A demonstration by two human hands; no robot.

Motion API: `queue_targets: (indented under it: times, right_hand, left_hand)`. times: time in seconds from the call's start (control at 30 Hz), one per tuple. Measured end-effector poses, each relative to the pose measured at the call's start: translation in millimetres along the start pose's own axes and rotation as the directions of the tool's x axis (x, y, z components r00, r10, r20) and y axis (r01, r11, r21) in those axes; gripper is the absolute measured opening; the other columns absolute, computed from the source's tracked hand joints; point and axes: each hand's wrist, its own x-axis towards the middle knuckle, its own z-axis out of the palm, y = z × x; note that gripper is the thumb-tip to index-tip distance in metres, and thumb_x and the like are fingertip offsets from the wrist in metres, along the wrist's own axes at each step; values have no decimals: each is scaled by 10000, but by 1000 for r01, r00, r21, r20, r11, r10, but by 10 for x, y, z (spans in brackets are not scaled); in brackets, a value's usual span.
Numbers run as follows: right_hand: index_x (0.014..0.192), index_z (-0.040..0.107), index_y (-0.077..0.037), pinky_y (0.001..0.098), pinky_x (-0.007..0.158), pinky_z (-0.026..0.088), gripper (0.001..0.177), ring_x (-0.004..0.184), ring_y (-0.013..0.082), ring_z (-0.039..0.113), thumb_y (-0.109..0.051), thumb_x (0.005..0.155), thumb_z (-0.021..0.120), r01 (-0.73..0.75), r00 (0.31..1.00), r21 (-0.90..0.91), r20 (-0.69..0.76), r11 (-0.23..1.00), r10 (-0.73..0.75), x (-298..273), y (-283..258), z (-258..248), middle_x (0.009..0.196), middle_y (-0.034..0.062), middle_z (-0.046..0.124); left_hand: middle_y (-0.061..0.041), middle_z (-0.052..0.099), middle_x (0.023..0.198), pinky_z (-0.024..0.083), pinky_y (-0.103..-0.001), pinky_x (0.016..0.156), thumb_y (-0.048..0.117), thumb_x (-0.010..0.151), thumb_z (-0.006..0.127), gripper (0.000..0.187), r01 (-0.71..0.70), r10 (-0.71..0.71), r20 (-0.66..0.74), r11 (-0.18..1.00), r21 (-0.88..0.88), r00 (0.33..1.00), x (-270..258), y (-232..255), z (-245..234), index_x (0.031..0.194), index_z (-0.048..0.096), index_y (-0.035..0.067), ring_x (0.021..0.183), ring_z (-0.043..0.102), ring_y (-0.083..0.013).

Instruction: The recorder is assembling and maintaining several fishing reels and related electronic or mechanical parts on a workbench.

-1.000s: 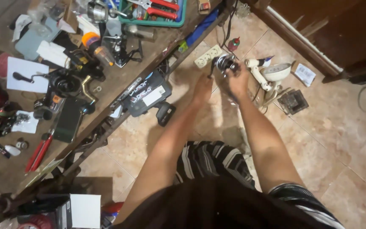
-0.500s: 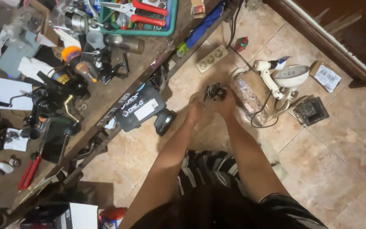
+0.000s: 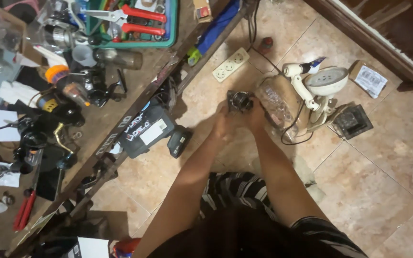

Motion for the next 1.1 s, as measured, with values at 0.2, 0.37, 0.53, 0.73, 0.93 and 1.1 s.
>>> queue_targets:
  times: [0.2,0.37,0.53,0.73,0.93,1.1]
  right_hand:
    - [1240,539,-29,454,914,526,672,1083,425,645,-100,676,896,271,959,-107,-61,957,-278,293,-219,-430,1174,265,677]
    - [1278,566,-66,448,928,541,628,1072,397,687,-159,741,878,36,997,-155,-58,987,-45,576,72,-787,1140,225,704]
    - [1240,580,-71,452,923,538,589,1083,416,675,-205,765,901,77,975,-218,-186,973,-118,755,108,-1070,1161,236,706]
    - [1317,638,-80,468,957,516,539,1116,423,654,-129,804,796,-22,996,-313,-87,949,-6,842,13,-1189,1187,226,710]
    - [1330,610,-7,478,1026,437,546,1233,452,547,-122,817,756,145,985,-309,-40,940,-166,789,-28,-1437,1317,287,604]
    - [1304,656,-101,439,1039,496,439,1214,368,632,-181,874,696,75,966,-283,259,956,1,994,-428,-1935,1284,206,678]
  left_hand:
    - [-273,670,1056,514,-477,704,275,1022,530,349,-162,223,41,556,816,974,533,-237,146,1261,617,35,809,661,-355]
    - [-221,677,1198,498,-437,951,267,999,494,403,-348,385,221,299,889,896,475,-263,429,1307,576,20,1121,644,-348]
    - [-338,535,1411,369,-475,1105,209,1004,533,505,-508,512,399,85,857,760,1258,-670,55,1421,483,-72,1334,486,-453]
    - [-295,662,1269,516,-454,992,234,992,537,512,-395,441,310,114,912,842,906,-395,570,1436,521,-20,1157,664,-426]
    - [-247,665,1277,523,-441,956,188,994,556,457,-327,449,237,133,936,862,320,-42,1202,1435,532,71,1107,678,-407]
    - [-215,507,1554,369,-417,1187,60,962,593,527,-655,623,550,-78,751,556,820,-133,1080,1486,541,93,1439,461,-394]
